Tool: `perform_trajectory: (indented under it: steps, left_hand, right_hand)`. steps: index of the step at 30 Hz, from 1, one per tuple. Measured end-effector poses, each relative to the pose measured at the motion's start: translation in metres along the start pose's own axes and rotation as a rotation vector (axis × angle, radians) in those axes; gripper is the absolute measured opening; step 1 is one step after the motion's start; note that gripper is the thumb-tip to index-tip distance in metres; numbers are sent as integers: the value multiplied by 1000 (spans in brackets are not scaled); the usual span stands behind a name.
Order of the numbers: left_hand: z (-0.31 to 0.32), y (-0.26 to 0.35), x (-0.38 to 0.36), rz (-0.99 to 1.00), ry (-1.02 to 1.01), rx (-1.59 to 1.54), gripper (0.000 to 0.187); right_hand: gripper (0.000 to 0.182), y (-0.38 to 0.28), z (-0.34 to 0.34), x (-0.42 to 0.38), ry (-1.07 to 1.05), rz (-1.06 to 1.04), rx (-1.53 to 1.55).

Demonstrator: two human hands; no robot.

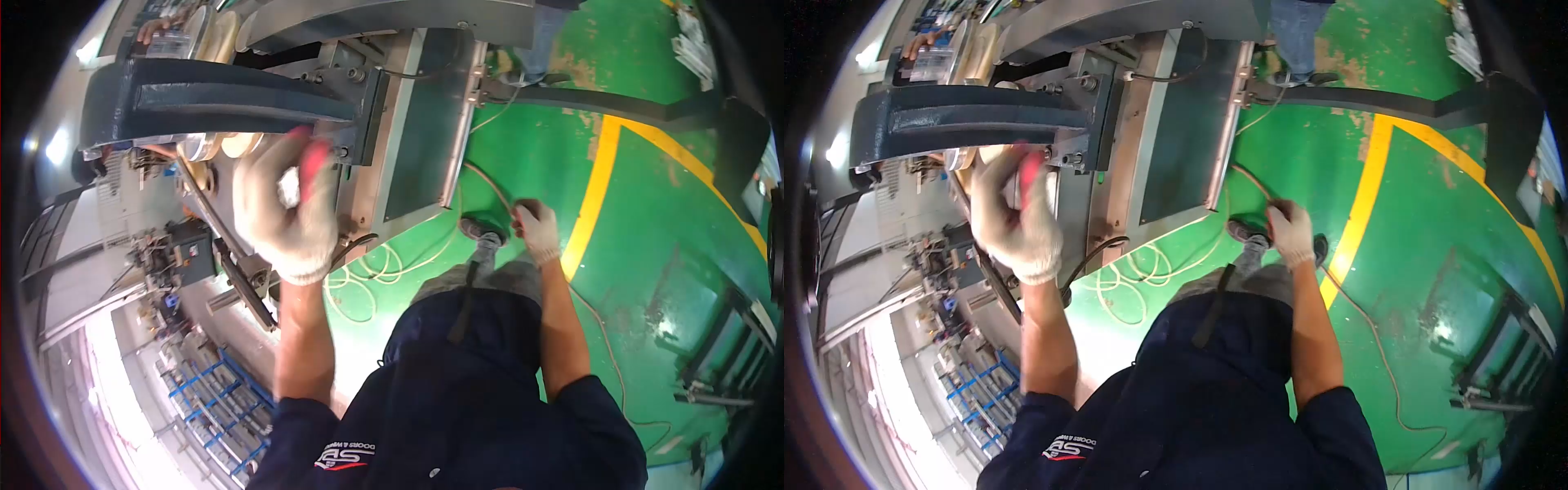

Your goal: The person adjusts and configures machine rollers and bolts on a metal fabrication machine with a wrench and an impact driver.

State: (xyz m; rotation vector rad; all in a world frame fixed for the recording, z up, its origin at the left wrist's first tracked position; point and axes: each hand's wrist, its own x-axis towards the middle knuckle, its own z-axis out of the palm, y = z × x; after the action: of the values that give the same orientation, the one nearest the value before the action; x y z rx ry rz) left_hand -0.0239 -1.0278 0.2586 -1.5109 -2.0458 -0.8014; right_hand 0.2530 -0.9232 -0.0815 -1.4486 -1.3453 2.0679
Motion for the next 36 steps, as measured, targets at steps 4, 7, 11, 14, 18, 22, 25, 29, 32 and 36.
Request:
perform_trajectory:
  steps: [4,7,11,14,18,22,25,29,32,36]
  left_hand:
    - [35,-8,80,417,-575,445,38]
    - [59,-14,103,278,-883,591,37]
    - [69,-36,113,196,-957,521,29]
    - [72,-29,110,125,-966,601,22]
    - [73,-26,112,175,-1014,798,27]
    - [76,-32,127,13,-1140,747,33]
    - [72,-36,134,95,-1178,606,33]
    - [70,-40,132,258,-1176,598,32]
    - [71,-36,131,239,-1200,721,32]
    - [76,-24,129,129,-1166,843,34]
  right_hand:
    - [30,51,-63,-11,14,67,-50]
    - [29,76,-126,-18,28,-23,-198]
    - [25,106,-208,-31,166,137,-195]
    - [21,157,-268,-37,251,154,-93]
    - [17,176,-305,-55,344,248,-108]
    - [17,190,-301,-63,370,295,-62]
    - [18,206,-282,-63,333,299,-31]
    - [21,213,-249,-56,228,246,-57]
    - [27,212,-234,-48,163,173,-277]
    - [30,196,-220,-40,129,160,-370]
